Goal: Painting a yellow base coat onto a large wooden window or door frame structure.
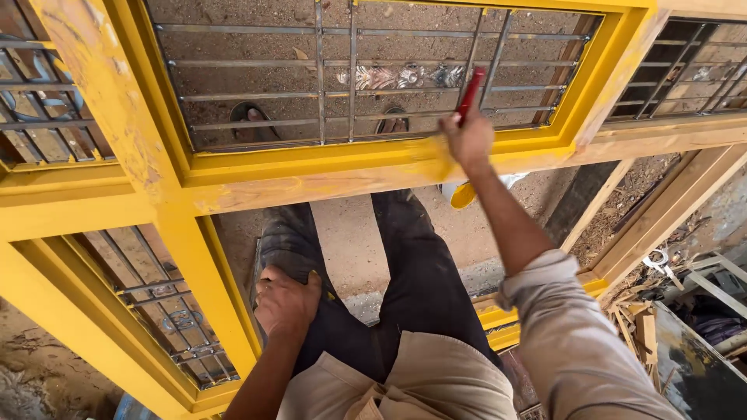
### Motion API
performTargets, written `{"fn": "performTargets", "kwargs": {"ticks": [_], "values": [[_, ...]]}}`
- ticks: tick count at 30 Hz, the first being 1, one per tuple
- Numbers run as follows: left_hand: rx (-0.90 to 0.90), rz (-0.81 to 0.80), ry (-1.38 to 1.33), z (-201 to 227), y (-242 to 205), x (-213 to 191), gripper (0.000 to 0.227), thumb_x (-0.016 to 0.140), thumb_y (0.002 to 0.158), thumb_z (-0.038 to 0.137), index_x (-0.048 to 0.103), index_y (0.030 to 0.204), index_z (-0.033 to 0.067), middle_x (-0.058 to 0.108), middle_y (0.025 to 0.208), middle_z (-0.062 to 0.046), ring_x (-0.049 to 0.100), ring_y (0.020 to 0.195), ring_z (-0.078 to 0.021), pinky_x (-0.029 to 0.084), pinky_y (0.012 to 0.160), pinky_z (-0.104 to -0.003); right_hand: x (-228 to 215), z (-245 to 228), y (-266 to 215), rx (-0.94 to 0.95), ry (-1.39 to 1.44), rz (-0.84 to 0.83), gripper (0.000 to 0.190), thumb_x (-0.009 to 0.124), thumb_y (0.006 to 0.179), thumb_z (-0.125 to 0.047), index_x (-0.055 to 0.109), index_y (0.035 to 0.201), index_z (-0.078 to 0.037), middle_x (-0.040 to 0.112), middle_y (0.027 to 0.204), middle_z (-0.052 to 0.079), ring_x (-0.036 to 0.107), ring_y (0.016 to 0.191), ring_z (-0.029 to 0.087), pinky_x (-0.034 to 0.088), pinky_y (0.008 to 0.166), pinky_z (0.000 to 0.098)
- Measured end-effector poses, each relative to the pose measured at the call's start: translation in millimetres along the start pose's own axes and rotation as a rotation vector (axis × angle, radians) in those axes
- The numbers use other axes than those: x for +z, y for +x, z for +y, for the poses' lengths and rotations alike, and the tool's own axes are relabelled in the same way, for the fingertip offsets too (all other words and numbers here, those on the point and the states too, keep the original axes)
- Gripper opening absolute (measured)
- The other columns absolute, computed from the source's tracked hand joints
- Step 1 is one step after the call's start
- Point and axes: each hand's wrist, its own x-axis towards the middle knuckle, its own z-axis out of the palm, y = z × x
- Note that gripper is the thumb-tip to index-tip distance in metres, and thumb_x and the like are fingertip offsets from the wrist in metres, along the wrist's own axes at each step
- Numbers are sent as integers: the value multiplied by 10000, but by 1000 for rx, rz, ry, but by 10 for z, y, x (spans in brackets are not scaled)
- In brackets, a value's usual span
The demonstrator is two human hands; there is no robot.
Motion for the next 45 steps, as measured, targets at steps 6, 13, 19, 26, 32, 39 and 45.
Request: {"fn": "performTargets", "kwargs": {"ticks": [6, 13, 19, 26, 32, 39, 45], "values": [[20, 8, 17, -21, 24, 45, 1029, 656, 847, 649, 343, 1419, -147, 531, 1340, -336, 618, 1224, -433, 543, 993, -497, -401, 251, 202, 80, -426, -48, 271, 667, 1010, -289, 580, 1168, -86, 714, 783, 162, 712, 645, 363, 587, 600, 518], [-3, 16, 59, -29, 46, 153, 1058, 661, 837, 662, 342, 1432, -153, 535, 1346, -342, 630, 1203, -444, 540, 990, -485, 1360, -2786, -620, -237, 207, -174, 521, 647, 959, -303, 483, 1341, 10, 635, 607, 10, 588, 382, 166, 475, 302, 344], [-50, 6, 107, 81, 45, 275, 1061, 667, 821, 702, 381, 1412, -132, 545, 1357, -331, 629, 1214, -439, 536, 993, -485, 1501, -3038, -543, 3, 607, -61, 384, 701, 919, -458, 582, 1051, -118, 633, 660, -8, 615, 493, 116, 548, 480, 318], [-92, 76, 148, 301, 1, 321, 1089, 662, 818, 709, 377, 1429, -147, 556, 1347, -335, 635, 1205, -447, 536, 997, -486, 198, 645, -91, 157, 507, 68, 283, 785, 903, -313, 613, 880, -89, 703, 713, 50, 680, 569, 141, 579, 531, 333], [-87, 88, 185, 434, -34, 402, 1123, 652, 818, 711, 338, 1459, -155, 541, 1348, -334, 631, 1201, -447, 542, 981, -490, -1422, 2191, 237, 153, -138, 230, 236, 704, 989, -213, 624, 1163, -74, 760, 849, 94, 749, 706, 220, 633, 681, 411], [-123, 89, 209, 340, -125, 293, 1104, 624, 841, 706, 316, 1474, -143, 530, 1355, -328, 626, 1214, -427, 557, 961, -476, 94, 139, 31, -188, -292, 22, 309, 707, 947, -274, 616, 1134, -46, 710, 709, 124, 695, 543, 282, 591, 522, 466], [-86, 47, 198, 207, 74, 553, 1089, 614, 847, 719, 322, 1456, -135, 532, 1344, -322, 623, 1212, -424, 543, 980, -471, 1012, -2813, -603, -328, 492, 64, 406, 681, 919, -303, 580, 1197, -25, 662, 717, 46, 635, 484, 159, 542, 424, 325]]}}
